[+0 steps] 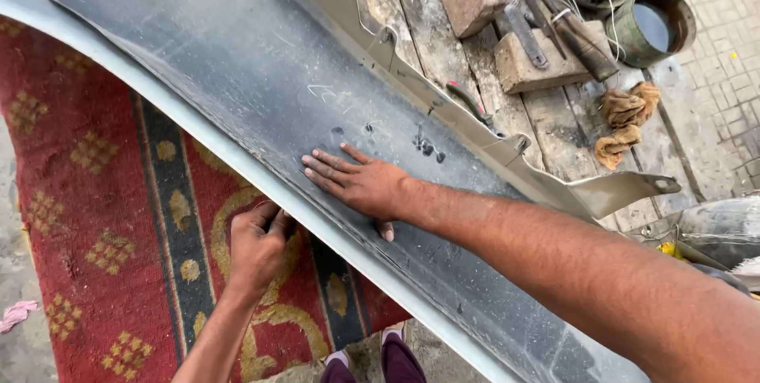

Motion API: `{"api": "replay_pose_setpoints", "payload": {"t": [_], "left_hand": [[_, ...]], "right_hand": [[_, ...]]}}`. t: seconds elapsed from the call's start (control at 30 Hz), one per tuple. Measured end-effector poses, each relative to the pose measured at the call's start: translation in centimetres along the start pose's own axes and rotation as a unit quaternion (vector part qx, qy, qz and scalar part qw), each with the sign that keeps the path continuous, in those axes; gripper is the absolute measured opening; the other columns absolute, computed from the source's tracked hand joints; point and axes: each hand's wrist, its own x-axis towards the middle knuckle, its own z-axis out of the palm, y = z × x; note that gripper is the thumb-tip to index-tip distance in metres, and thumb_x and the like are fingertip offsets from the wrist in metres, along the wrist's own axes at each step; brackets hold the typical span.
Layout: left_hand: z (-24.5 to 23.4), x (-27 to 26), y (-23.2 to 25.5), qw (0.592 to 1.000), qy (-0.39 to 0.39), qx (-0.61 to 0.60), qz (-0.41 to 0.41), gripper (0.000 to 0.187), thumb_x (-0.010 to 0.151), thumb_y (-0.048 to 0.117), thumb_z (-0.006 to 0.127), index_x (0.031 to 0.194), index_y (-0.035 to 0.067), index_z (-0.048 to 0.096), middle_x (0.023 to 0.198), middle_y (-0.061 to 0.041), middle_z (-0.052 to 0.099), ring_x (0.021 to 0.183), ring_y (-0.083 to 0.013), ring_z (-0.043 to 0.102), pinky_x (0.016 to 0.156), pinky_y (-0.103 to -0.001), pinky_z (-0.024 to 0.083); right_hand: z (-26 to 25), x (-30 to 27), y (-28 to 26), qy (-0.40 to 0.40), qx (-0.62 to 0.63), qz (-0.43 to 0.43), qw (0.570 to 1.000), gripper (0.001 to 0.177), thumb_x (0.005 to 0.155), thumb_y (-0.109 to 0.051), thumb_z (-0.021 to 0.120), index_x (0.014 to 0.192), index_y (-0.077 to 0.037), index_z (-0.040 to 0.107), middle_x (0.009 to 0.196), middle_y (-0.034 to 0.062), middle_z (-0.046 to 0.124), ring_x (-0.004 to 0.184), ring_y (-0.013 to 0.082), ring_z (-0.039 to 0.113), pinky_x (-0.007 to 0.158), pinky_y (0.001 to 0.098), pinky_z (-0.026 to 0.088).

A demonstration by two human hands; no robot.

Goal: The person repairs a crack in a white car bumper by applying heat with a torch to the damaged area and then pressing and smoothing the material by hand.

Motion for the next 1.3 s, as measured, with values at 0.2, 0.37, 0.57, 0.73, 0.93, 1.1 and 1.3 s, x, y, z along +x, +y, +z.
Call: {"api": "replay_pose_setpoints", "payload": {"t": [0.2, 0.37, 0.57, 0.73, 0.93, 1.1, 1.3], "left_hand": [[0.5, -1.2, 2.5, 0.996, 0.012, -0.055, -0.076, 0.03, 0.089, 0.001, 0.065, 0.06, 0.004, 0.063, 0.057, 0.001, 0.047, 0.056, -0.0122, 0.046, 0.047, -0.03, 0.034], [1.6, 0.0, 4.0, 0.996, 0.016, -0.073, -0.057, 0.03, 0.091, -0.001, 0.065, 0.061, 0.005, 0.062, 0.057, 0.002, 0.047, 0.056, -0.0108, 0.048, 0.046, -0.027, 0.032], [1.6, -0.8, 5.1, 0.999, 0.005, -0.027, -0.045, 0.023, 0.093, 0.002, 0.063, 0.071, 0.001, 0.071, 0.055, -0.009, 0.056, 0.054, -0.019, 0.053, 0.054, -0.033, 0.042], [1.9, -1.8, 5.6, 0.999, -0.001, -0.027, -0.032, 0.026, 0.092, 0.003, 0.064, 0.067, 0.0, 0.071, 0.056, -0.007, 0.055, 0.066, -0.0144, 0.051, 0.055, -0.035, 0.041], [3.3, -2.7, -1.0, 0.999, -0.01, -0.011, -0.049, 0.02, 0.087, 0.001, 0.064, 0.069, 0.0, 0.073, 0.057, -0.005, 0.055, 0.065, -0.0148, 0.047, 0.056, -0.038, 0.04], [6.1, -3.2, -5.4, 0.995, -0.063, -0.043, -0.06, 0.013, 0.082, 0.0, 0.062, 0.088, -0.002, 0.073, 0.082, -0.011, 0.067, 0.084, -0.021, 0.06, 0.075, -0.039, 0.05], [6.3, -4.0, -5.7, 0.988, -0.124, -0.075, -0.053, 0.038, 0.076, -0.001, 0.059, 0.111, -0.004, 0.074, 0.112, -0.018, 0.081, 0.106, -0.0282, 0.077, 0.097, -0.04, 0.063]], "right_hand": [[0.0, 0.3, 0.4, -0.013, 0.004, -0.016, 1.0, 0.121, 0.058, -0.01, 0.093, 0.157, 0.005, 0.026, 0.167, 0.0247, 0.025, 0.158, 0.0353, 0.02, 0.128, 0.0556, 0.019], [3.1, 0.8, 0.8, 0.018, 0.021, -0.01, 1.0, 0.101, 0.071, -0.006, 0.086, 0.155, 0.006, 0.031, 0.165, 0.026, 0.03, 0.156, 0.0364, 0.025, 0.129, 0.0545, 0.02], [1.9, 0.3, 1.1, -0.008, 0.016, -0.005, 1.0, 0.134, 0.048, -0.016, 0.098, 0.159, 0.001, 0.024, 0.169, 0.0212, 0.023, 0.158, 0.0343, 0.02, 0.128, 0.0555, 0.019], [2.4, -0.2, 1.0, -0.013, -0.007, -0.004, 1.0, 0.137, 0.046, -0.022, 0.098, 0.16, -0.001, 0.025, 0.169, 0.0196, 0.025, 0.158, 0.0326, 0.022, 0.127, 0.0551, 0.022], [3.4, -0.4, 0.1, -0.019, 0.015, -0.009, 1.0, 0.163, 0.019, -0.032, 0.104, 0.159, -0.001, 0.026, 0.168, 0.0193, 0.026, 0.158, 0.0329, 0.021, 0.127, 0.0584, 0.017], [2.6, -0.4, 1.3, -0.054, 0.134, -0.048, 0.988, 0.189, -0.005, -0.036, 0.103, 0.161, -0.001, 0.02, 0.169, 0.019, 0.024, 0.158, 0.0351, 0.018, 0.128, 0.0623, 0.012], [5.6, -0.1, 2.8, -0.092, 0.14, -0.049, 0.985, 0.204, 0.004, -0.063, 0.108, 0.163, -0.005, -0.006, 0.173, 0.012, -0.005, 0.159, 0.0293, -0.002, 0.123, 0.0609, 0.0]]}}
